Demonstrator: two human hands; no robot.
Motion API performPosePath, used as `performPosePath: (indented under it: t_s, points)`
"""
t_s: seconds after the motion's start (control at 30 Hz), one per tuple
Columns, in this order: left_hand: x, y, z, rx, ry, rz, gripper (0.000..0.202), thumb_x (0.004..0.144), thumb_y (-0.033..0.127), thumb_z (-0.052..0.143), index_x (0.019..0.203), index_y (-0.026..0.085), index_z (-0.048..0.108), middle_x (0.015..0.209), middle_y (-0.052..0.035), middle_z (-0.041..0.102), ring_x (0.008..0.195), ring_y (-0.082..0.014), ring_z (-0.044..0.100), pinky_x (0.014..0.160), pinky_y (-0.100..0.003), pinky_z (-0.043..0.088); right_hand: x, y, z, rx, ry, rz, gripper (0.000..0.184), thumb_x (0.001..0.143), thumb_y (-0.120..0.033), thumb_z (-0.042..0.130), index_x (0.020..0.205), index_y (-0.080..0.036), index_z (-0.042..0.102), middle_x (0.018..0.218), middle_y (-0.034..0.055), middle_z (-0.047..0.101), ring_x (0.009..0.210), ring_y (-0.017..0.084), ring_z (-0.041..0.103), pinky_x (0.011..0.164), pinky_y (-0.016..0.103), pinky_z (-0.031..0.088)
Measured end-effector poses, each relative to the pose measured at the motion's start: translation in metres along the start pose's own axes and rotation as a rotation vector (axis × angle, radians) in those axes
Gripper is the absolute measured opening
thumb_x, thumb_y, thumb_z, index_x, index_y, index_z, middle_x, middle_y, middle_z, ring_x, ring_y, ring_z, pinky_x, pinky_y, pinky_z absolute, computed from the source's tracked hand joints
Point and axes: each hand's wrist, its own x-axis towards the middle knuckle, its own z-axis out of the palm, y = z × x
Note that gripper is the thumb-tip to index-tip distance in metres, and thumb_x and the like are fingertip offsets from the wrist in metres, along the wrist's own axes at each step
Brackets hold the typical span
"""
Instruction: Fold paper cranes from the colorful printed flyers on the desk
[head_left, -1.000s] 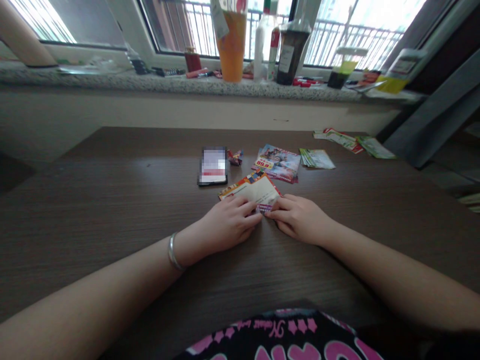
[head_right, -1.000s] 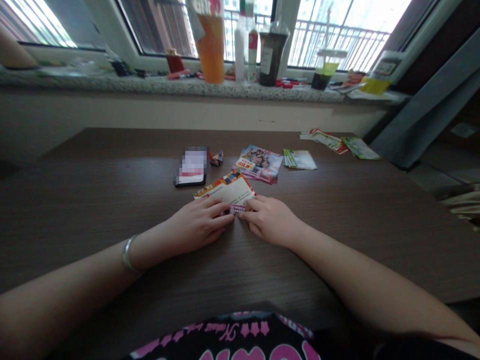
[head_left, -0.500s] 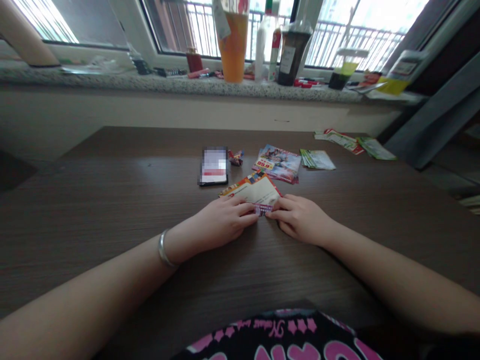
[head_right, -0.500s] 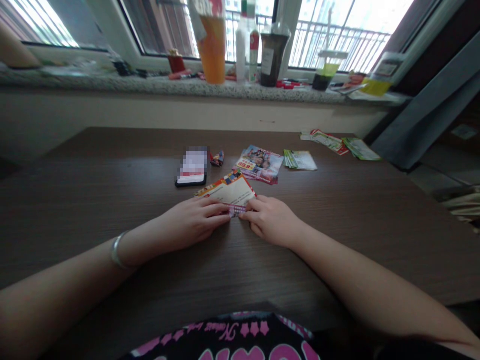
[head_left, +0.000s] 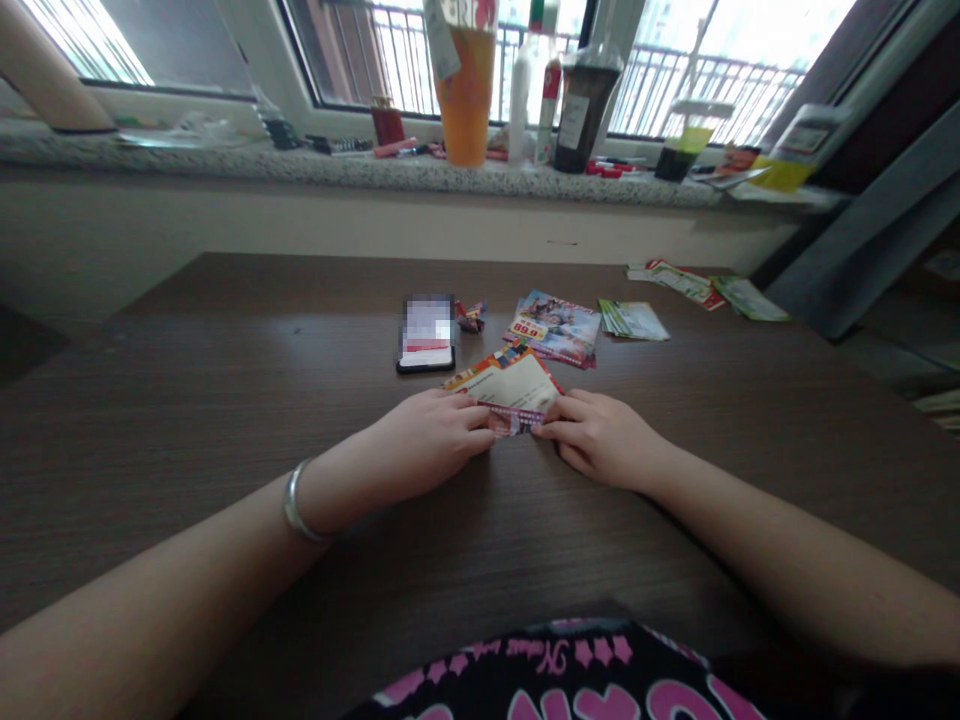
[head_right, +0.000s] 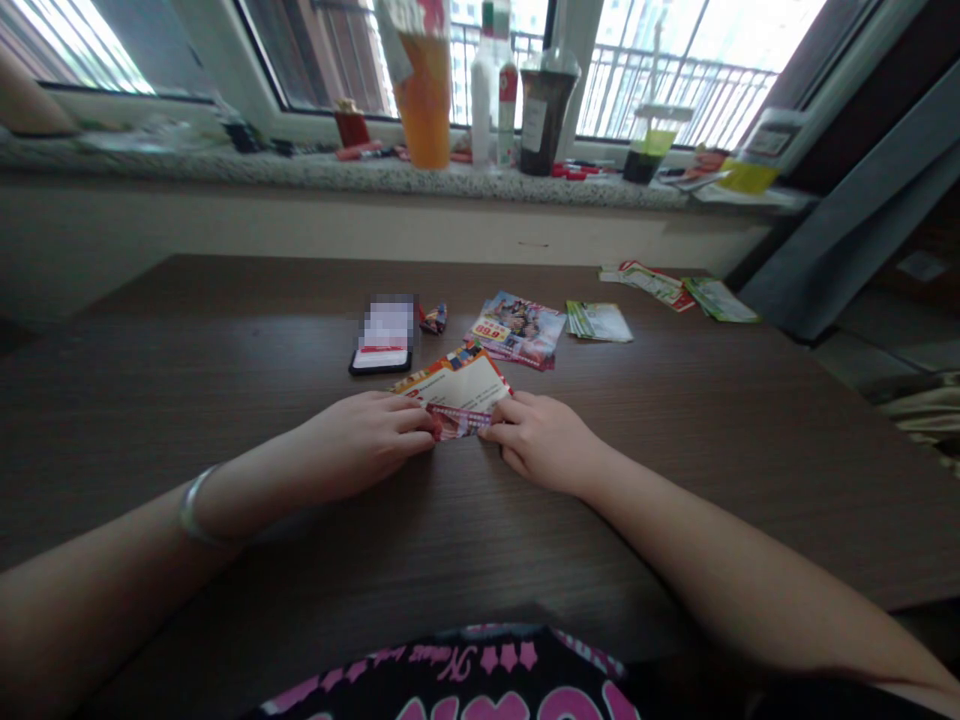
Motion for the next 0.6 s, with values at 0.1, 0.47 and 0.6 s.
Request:
performPosePath:
  t_s: [0.1,0.47,0.6]
  points:
    - [-0.001,-0.001,-0.001,-0.001,-0.019,-0.024,0.027,0.088,0.010,0.049,0.109,0.020,0.063,0.108,-0.0065,0.065,0.103,-0.0211,0.060,0.092,-0.037,0.047,-0.001,0.001,0.000,0.000,-0.006,-0.002,0.029,0.086,-0.018,0.051,0.110,-0.021,0.068,0.100,0.0091,0.062,0.090,0.021,0.053,0.079,0.035,0.047]
    - [-0.007,-0.007,-0.007,-0.042,-0.063,-0.054,0.028,0.083,0.008,0.053,0.103,0.022,0.067,0.101,-0.0053,0.067,0.098,-0.0192,0.062,0.091,-0.035,0.049,-0.002,0.003,0.004,0.004,0.013,-0.028,0.029,0.089,-0.019,0.048,0.110,-0.020,0.067,0.104,0.0092,0.063,0.090,0.021,0.053,0.078,0.035,0.047]
    - [-0.006,-0.007,-0.013,-0.117,-0.087,-0.064,0.025,0.080,0.004,0.053,0.088,0.020,0.070,0.098,-0.0031,0.069,0.094,-0.0166,0.064,0.090,-0.031,0.049,-0.003,0.004,0.005,0.003,0.003,-0.034,0.029,0.089,-0.019,0.048,0.111,-0.020,0.067,0.103,0.0094,0.063,0.090,0.021,0.053,0.078,0.035,0.048]
